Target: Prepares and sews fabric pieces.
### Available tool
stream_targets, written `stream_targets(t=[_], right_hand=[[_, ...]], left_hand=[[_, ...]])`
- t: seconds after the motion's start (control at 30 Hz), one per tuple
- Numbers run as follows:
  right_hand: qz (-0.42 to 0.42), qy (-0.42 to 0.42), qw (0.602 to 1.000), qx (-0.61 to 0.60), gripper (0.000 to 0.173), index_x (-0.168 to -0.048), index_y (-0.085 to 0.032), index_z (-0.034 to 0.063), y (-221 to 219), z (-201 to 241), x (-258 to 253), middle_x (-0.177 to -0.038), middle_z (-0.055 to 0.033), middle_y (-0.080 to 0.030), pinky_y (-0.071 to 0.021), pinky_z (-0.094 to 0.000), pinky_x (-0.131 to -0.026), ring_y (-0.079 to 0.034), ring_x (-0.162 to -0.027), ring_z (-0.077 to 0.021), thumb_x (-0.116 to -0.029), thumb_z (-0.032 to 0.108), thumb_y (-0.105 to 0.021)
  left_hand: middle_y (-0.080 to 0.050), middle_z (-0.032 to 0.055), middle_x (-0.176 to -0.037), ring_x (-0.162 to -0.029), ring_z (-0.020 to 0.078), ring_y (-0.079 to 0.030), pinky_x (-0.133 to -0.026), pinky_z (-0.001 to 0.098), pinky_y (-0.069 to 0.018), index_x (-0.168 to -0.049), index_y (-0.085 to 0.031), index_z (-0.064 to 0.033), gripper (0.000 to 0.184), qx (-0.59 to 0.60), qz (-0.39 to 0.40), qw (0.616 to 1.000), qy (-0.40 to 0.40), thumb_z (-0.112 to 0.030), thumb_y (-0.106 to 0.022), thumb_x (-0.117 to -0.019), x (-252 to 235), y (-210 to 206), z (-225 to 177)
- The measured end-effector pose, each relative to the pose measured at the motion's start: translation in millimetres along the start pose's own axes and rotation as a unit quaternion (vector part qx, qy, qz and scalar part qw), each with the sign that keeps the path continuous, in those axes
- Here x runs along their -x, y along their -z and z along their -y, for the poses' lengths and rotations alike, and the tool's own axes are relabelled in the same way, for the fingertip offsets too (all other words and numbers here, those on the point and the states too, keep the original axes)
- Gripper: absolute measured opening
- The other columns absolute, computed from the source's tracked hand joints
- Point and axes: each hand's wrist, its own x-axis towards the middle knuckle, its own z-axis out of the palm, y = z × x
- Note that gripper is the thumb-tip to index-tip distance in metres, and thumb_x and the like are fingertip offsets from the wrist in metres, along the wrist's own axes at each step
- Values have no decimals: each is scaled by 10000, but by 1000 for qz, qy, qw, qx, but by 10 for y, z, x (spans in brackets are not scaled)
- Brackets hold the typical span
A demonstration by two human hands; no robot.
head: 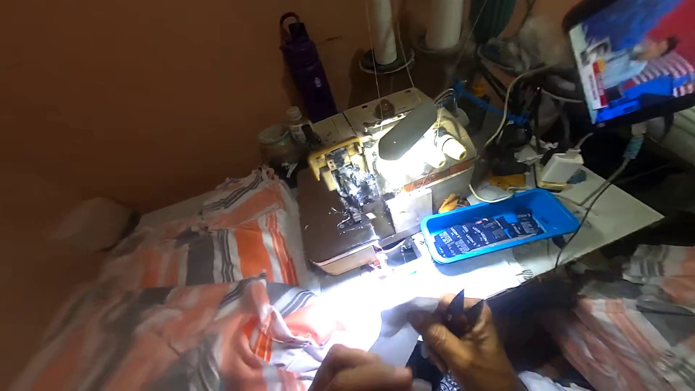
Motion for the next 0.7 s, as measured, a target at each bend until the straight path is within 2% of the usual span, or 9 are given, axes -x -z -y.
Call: stream_targets(t=[0.1,0.2,0.3,0.47,0.53,0.6,0.63,0.7], right_hand=[[25,28,999,30,116,-811,-636,86,-60,-16,66,-693,154,-614,-453,-53,-566,-527,-617,154,-870,-13,-656],[51,63,995,62,31,-793,-646,-56,-53,-60,60,-666,47,-621,-450,-59,-593,-537,-626,126,-825,-52,-647],[79,108,985,110,77,-817,-642,-121,-37,-121,50,-668,-52,-624,-437,-60,-634,-543,-650,86,-826,-45,-638],[143,143,974,98,131,-893,-651,-109,44,-183,18,-765,-102,-668,-458,-70,-683,-588,-716,46,-878,17,-619],[169,138,974,64,194,-975,-678,-103,56,-173,-14,-881,-103,-693,-459,-64,-710,-584,-779,57,-900,76,-677],[163,124,978,45,193,-977,-706,-57,32,-155,-37,-951,-64,-702,-483,-62,-768,-602,-878,71,-931,131,-717],[158,115,980,32,179,-969,-715,-35,18,-147,-50,-964,-43,-705,-498,-72,-802,-614,-920,68,-958,142,-695],[149,98,984,-17,174,-982,-724,14,-11,-139,-74,-984,24,-704,-506,-91,-845,-615,-970,78,-1001,166,-640]], left_hand=[[-657,-110,-980,-973,-75,-606,-861,95,-510,-990,-732,-118,75,-42,-36,998,-22,-78,-707,-931,-129,-147,131],[-666,-125,-954,-943,-81,-618,-836,94,-527,-957,-756,-106,91,-50,-73,996,7,-46,-727,-895,-135,-161,184],[-668,-130,-948,-925,-77,-631,-814,99,-545,-940,-772,-104,98,-43,-89,995,29,-34,-743,-876,-99,-150,229],[-669,-155,-941,-892,-72,-644,-792,108,-566,-948,-788,-147,128,-27,-111,992,52,-57,-774,-857,-54,-155,283],[-681,-165,-961,-896,-70,-645,-802,117,-561,-997,-759,-150,161,-12,-117,990,73,-109,-795,-846,-49,-153,288],[-675,-210,-1026,-932,-88,-633,-830,114,-545,-1092,-695,-209,238,38,-101,989,104,-239,-778,-871,-40,-141,340],[-681,-211,-1047,-951,-83,-636,-840,124,-542,-1120,-674,-234,247,84,-89,985,125,-314,-741,-896,-22,-139,396],[-727,-170,-1045,-960,-57,-665,-843,156,-547,-1122,-685,-263,267,199,-71,961,181,-448,-648,-934,67,-162,524]])
